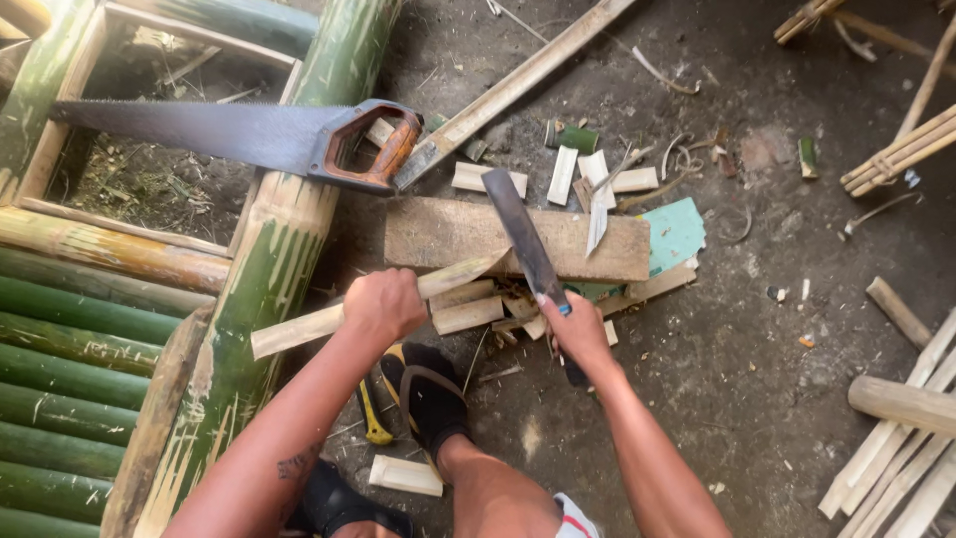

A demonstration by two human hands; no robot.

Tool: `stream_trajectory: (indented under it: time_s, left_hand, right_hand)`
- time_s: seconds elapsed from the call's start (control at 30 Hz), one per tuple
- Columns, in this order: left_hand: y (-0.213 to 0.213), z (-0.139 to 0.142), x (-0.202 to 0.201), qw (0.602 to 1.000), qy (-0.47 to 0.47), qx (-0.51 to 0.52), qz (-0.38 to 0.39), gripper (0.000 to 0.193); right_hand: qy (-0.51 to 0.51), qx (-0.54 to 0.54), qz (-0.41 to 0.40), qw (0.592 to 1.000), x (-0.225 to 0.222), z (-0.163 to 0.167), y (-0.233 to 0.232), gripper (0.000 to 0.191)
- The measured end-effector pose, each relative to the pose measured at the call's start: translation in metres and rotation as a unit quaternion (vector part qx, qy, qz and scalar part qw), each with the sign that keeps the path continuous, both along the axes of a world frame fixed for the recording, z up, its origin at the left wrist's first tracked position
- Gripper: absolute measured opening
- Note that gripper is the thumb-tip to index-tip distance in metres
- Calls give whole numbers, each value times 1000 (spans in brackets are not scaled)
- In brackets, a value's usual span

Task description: The person splits bamboo strips using a knife and a wooden block, then hammers nails into a bamboo frame to secure the strips. The person uses a saw to cut bamboo pieces and continues to assemble the structure by nailing components together.

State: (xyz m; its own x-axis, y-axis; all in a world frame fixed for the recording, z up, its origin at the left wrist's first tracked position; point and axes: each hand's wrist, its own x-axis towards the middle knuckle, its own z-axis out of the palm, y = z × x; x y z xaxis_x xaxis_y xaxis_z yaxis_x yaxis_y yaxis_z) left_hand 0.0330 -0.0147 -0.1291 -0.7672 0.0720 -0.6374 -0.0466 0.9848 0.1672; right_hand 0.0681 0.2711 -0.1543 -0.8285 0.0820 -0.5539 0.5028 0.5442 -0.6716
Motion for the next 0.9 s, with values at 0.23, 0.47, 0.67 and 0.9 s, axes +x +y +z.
stream_trajectory:
  time_s: [0.23,0.47,0.67,0.9]
  left_hand:
    - [-10,-18,-1,996,47,-15,-69,25]
    - [-25,3,10,997,27,-34,-68,29]
    - [-161,63,69,997,70,-9,34,67]
    - [-361,57,178,932,197,-127,277,60]
  right_hand:
    - [104,69,60,990,41,-22,-11,38]
    - [-29,-12,-73,997,30,-19,-6,26]
    - [61,42,150,986,25,57,-62,34]
    - [91,46,483,869,-25,118,-293,39]
